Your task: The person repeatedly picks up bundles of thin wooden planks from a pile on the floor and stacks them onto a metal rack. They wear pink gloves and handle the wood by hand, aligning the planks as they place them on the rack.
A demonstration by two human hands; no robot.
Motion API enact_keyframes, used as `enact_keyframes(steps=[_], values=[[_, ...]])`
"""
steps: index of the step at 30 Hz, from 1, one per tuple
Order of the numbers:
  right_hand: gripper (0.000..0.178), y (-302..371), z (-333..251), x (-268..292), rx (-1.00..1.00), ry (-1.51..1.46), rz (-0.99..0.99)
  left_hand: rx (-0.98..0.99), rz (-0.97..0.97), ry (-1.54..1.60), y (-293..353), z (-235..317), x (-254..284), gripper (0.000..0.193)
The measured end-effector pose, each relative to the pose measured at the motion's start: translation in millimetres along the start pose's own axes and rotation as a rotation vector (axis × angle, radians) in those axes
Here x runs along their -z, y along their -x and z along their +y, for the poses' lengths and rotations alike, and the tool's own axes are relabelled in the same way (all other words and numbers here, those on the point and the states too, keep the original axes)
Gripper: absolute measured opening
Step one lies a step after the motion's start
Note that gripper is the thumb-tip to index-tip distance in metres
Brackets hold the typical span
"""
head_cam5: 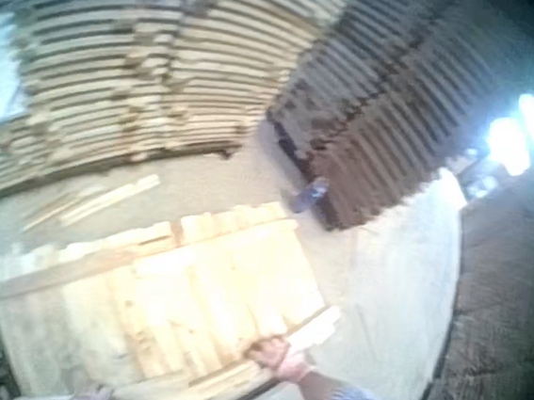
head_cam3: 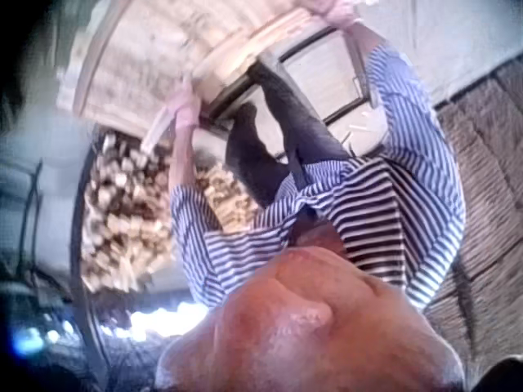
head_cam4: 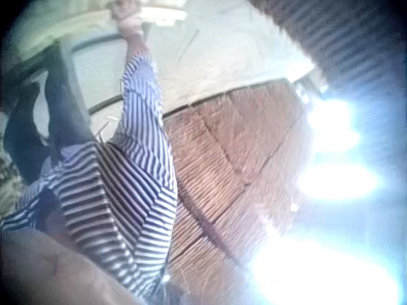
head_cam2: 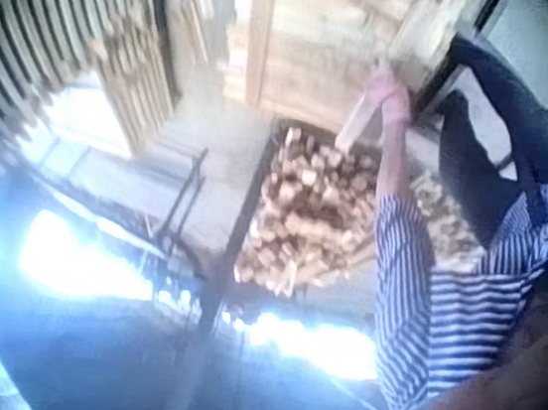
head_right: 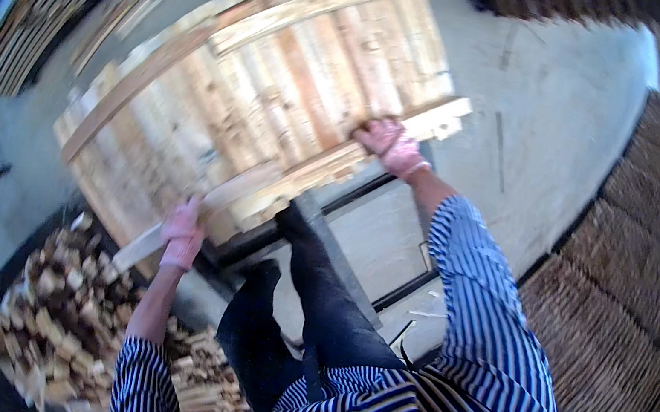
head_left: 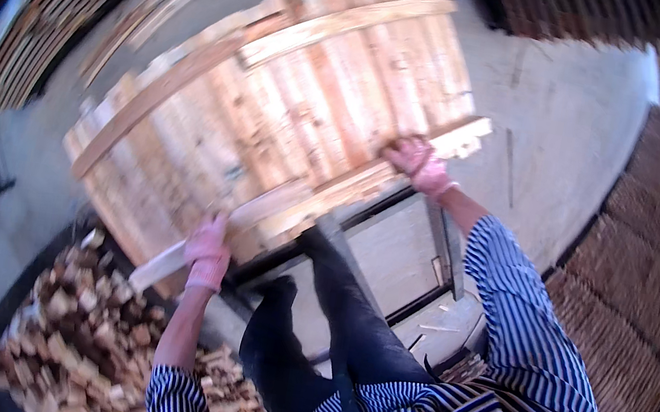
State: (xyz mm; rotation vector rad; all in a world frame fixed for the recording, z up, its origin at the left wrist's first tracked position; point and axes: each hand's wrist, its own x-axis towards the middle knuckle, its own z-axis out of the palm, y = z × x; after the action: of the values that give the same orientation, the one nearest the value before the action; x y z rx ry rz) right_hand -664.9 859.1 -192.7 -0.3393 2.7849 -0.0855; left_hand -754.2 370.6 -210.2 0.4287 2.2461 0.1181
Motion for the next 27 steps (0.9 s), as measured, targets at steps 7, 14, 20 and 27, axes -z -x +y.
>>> enact_keyframes(steps=[7,14,20,27], values=[[0.041,-27.8,-27.0,22.0,0.014,-0.131,-0.098,-0.036,0.207,0.140,7.5,-10.8,13.2,0.026],[0.107,-31.5,-95.9,33.1,-0.115,0.231,-0.385,0.190,0.094,0.200,41.1,-5.8,16.9,0.076],[0.101,-37.1,-189.9,24.5,-0.128,-0.252,-0.443,0.354,0.525,0.988,146.2,20.9,-59.2,0.091],[0.084,-29.8,-409.6,97.1,0.376,-0.412,-0.521,1.329,1.362,1.046,360.6,-78.5,-121.9,0.090]])
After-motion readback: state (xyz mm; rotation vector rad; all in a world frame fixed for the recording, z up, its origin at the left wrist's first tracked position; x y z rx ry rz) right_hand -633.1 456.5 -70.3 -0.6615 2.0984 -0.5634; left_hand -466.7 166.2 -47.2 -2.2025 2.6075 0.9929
